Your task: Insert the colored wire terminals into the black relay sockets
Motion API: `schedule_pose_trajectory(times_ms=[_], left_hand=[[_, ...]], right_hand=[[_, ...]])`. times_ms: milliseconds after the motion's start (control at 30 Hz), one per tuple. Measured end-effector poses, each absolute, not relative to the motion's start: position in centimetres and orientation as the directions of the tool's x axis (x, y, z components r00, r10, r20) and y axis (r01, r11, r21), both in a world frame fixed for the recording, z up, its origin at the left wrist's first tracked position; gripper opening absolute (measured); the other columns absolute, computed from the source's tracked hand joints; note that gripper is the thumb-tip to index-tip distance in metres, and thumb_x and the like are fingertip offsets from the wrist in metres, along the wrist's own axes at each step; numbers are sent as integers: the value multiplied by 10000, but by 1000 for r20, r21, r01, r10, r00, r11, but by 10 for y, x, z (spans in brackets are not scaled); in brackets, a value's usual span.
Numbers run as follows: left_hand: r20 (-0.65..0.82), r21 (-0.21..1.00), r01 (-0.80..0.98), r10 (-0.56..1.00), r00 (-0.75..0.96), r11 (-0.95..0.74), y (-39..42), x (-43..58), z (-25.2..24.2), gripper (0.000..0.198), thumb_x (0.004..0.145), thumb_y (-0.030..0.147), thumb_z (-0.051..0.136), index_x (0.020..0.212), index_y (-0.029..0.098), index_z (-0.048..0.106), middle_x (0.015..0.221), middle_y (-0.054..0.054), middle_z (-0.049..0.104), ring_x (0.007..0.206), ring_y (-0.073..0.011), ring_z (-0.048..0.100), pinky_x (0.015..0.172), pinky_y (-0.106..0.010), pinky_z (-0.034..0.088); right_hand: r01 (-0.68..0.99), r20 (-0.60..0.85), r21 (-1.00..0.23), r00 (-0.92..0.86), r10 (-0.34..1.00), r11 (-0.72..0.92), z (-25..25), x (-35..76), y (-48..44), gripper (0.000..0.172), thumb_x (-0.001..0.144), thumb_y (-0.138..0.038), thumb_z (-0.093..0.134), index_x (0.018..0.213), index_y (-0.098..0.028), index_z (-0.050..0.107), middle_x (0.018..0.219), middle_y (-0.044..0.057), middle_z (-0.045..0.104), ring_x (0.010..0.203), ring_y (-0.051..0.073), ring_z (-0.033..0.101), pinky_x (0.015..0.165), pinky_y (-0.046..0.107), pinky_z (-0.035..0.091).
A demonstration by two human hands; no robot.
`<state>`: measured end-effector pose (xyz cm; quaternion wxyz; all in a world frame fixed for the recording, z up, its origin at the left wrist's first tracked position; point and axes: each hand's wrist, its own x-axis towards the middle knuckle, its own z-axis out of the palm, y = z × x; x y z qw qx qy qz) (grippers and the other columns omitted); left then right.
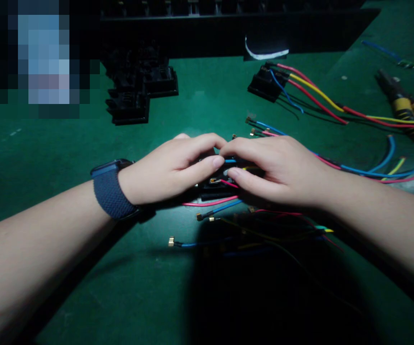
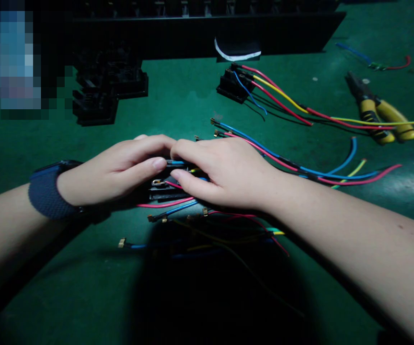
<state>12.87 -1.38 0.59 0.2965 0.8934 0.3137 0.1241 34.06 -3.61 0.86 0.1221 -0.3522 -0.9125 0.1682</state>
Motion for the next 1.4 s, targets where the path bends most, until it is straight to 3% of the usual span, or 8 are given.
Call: schedule_pose_trajectory(times_ms=[867, 1400], left_hand=[[81, 584, 469, 622, 778, -662, -14, 128, 4, 387, 963, 412, 310, 1145, 181, 562, 928, -16, 630, 804, -160, 557, 777, -276, 398], [80, 632, 451, 633, 770, -630, -14, 129, 3, 372, 956, 437, 327, 1097, 185, 560, 945, -36, 639, 837, -186, 590, 749, -290, 427]], right_hand=[[566, 129, -420, -737, 664, 709, 7, 342, -34, 307, 930, -359, 389, 1044, -147, 580, 914, 54, 656, 763, 165, 585, 648, 263, 373], [606, 138, -372, -713, 688, 703, 4, 342, -35, 327, 929, -403, 361, 1040, -185, 578, 907, 38, 661, 774, 177, 620, 618, 265, 398]])
